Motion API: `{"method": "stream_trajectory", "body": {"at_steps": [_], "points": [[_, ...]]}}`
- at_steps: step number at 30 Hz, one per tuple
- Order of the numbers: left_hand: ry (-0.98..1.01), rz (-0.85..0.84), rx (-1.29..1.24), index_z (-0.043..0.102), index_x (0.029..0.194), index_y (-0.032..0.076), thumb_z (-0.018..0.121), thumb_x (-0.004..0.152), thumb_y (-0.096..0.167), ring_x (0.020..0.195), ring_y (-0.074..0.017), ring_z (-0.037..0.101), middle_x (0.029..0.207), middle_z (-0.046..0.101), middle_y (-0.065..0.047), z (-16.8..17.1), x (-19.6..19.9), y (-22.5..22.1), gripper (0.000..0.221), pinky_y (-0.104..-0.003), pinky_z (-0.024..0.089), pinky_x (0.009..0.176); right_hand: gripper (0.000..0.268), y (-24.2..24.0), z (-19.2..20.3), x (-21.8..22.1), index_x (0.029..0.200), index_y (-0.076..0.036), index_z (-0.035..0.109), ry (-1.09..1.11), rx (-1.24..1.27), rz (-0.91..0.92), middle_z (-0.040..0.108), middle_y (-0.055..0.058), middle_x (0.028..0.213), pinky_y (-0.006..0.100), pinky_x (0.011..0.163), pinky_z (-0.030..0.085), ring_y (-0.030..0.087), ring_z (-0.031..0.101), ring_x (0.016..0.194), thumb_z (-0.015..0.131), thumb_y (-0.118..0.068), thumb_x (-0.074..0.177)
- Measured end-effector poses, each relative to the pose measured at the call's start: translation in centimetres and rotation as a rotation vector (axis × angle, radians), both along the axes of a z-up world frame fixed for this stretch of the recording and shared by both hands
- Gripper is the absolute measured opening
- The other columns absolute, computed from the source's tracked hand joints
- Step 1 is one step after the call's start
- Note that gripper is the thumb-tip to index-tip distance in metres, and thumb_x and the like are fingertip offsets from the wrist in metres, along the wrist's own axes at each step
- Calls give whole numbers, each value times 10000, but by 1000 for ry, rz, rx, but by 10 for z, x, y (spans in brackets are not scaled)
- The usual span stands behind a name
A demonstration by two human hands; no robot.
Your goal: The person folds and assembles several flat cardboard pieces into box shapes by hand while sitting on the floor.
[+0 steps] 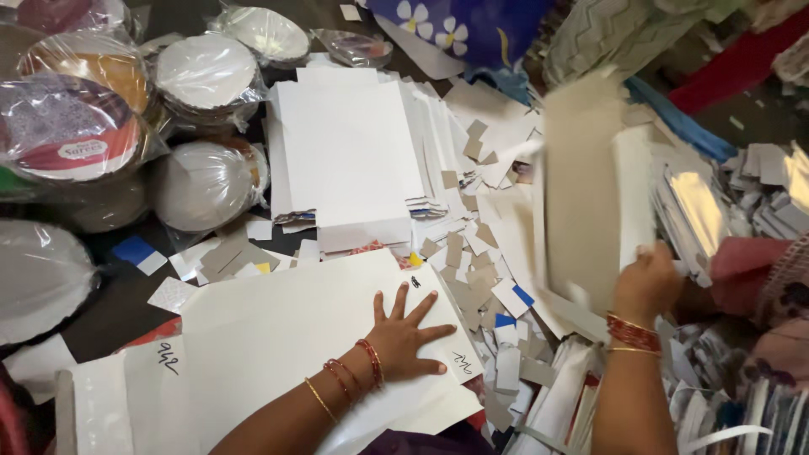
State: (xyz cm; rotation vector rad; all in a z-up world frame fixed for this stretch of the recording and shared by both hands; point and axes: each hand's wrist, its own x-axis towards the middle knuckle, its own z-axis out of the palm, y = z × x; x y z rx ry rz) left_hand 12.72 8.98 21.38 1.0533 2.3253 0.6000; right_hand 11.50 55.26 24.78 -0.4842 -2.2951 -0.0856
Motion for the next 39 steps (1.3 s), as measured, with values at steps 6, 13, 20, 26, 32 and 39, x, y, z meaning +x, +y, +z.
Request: {"method": "stream_trajectory", "body": {"at_steps": [6,13,20,26,32,39], "points": [[44,1,-16,409,1510,463,579,809,718,1536,-489,-162,1712,20,-82,-2,1,1,764,-802,-109,1113,97,-72,79,-52,1106,28,636,497,-1017,579,601,-21,923,236,763,467,82,537,850,665,50,1015],[27,36,7,420,1515,459,589,808,709,1538,-494,-146,1715,44,-90,-2,3,-1,769,-800,-87,1121,125,-204,8,-171,1072,-43,646,423,-1894,676,670,28,931,354,850,582,160,655,875,661,-116,971],[-39,-22,36,301,1580,346,659,781,679,1536,-496,-100,1722,38,-75,-13,-6,-4,936,-809,109,1096,143,-257,-177,-177,1087,72,687,233,-1899,487,686,67,1022,289,891,496,144,604,965,619,-42,1035],[58,-74,-44,221,1615,234,664,859,579,1516,-518,-96,1694,58,-120,-14,7,14,941,-795,68,1111,189,-239,-176,-172,1113,75,645,144,-1725,423,711,143,1064,340,890,538,202,651,955,542,-58,1025],[81,-69,-74,363,1560,235,647,907,436,1520,-528,-68,1678,133,-117,-1,14,13,739,-778,13,1144,196,-260,-110,-238,1099,90,662,149,-1868,621,690,138,1047,327,870,547,205,644,929,538,-4,979],[76,-214,-357,497,1508,204,700,896,417,1558,-451,-23,1676,218,-64,2,12,1,679,-800,149,1111,362,-298,-180,-231,1284,41,596,326,-1787,517,641,154,1297,403,1047,495,281,635,1174,527,-128,971]]}}
